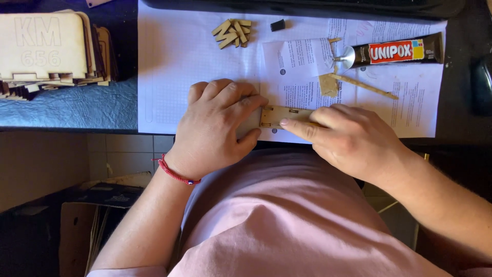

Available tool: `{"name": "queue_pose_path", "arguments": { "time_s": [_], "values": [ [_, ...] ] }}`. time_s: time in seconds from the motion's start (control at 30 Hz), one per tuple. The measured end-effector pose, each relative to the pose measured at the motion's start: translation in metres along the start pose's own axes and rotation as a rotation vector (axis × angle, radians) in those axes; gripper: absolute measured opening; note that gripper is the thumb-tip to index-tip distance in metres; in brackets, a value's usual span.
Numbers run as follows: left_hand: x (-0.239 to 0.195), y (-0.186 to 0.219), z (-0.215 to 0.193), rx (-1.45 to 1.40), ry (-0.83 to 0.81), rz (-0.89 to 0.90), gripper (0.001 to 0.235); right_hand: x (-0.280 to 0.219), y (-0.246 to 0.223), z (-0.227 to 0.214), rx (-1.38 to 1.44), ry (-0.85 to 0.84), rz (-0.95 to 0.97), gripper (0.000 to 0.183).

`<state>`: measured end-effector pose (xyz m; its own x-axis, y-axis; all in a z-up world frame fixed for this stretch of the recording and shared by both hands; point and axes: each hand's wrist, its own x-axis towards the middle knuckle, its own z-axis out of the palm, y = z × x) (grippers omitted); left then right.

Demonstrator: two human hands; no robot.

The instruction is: The person assembles a wooden model by handling various pre-cut wooden pieces. They use a utility knife to clean the edges of the pieces and a wooden stick to apply glue to the slots before fitting the components together.

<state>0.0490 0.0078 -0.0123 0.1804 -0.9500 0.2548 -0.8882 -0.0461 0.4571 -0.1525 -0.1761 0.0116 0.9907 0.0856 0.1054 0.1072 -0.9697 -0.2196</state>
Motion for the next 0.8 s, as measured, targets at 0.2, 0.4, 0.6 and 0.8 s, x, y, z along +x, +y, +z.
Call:
{"name": "queue_pose_path", "arguments": {
  "time_s": [0.2,0.4,0.6,0.8],
  "values": [
    [0.001,0.000,0.002,0.037,0.018,0.001,0.037,-0.002,-0.001,0.002,-0.056,-0.014,0.030,0.061],
    [0.000,0.000,0.001,0.086,0.021,0.057,0.034,-0.002,-0.005,0.003,-0.090,0.002,0.036,0.061],
    [0.000,0.000,0.000,0.116,0.045,0.086,0.034,-0.006,-0.007,-0.005,-0.145,-0.019,0.043,0.059],
    [-0.001,0.000,0.002,0.110,0.038,0.086,0.034,0.005,-0.025,-0.022,-0.269,-0.107,0.131,0.050]
  ]
}}
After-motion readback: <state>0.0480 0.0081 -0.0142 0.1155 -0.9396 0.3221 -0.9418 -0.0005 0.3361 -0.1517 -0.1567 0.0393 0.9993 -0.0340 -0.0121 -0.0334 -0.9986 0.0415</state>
